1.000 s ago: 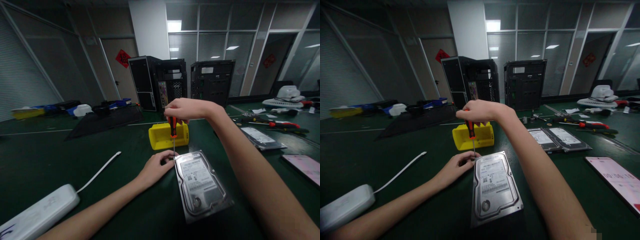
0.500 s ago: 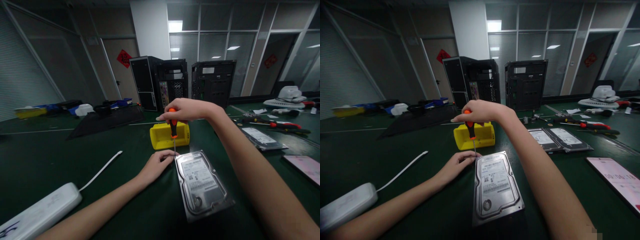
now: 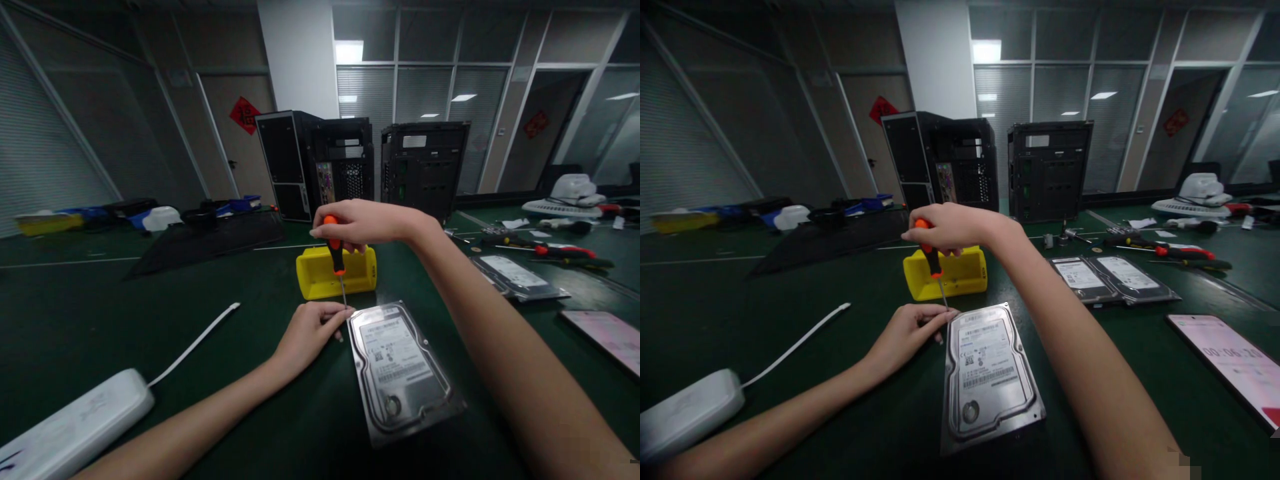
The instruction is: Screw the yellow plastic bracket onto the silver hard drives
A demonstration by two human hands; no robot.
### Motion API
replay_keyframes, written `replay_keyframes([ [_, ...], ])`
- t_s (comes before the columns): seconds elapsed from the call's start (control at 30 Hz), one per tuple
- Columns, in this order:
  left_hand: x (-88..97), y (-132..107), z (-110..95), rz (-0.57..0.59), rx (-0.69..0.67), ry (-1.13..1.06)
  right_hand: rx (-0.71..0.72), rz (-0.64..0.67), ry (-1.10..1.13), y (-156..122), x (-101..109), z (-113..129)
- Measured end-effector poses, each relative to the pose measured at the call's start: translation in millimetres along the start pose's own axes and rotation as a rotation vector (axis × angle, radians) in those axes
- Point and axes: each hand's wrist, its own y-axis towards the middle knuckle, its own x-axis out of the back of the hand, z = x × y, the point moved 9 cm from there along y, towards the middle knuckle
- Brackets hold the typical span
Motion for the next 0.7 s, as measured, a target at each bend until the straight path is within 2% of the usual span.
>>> replay_keyframes([
  [0.13,0.9,1,4,-0.007,0.021,0.003,0.034,-0.032,-0.026,1,0,7],
  [0.33,-1.0,3,12,0.017,0.050,-0.091,0.028,-0.005,-0.010,0,-1,7],
  [0.53,-3.5,6,19,0.047,0.089,-0.175,0.088,0.020,-0.004,0,-1,10],
  [0.7,-3.3,6,19,0.037,0.108,-0.224,0.033,-0.018,-0.035,2,0,4],
])
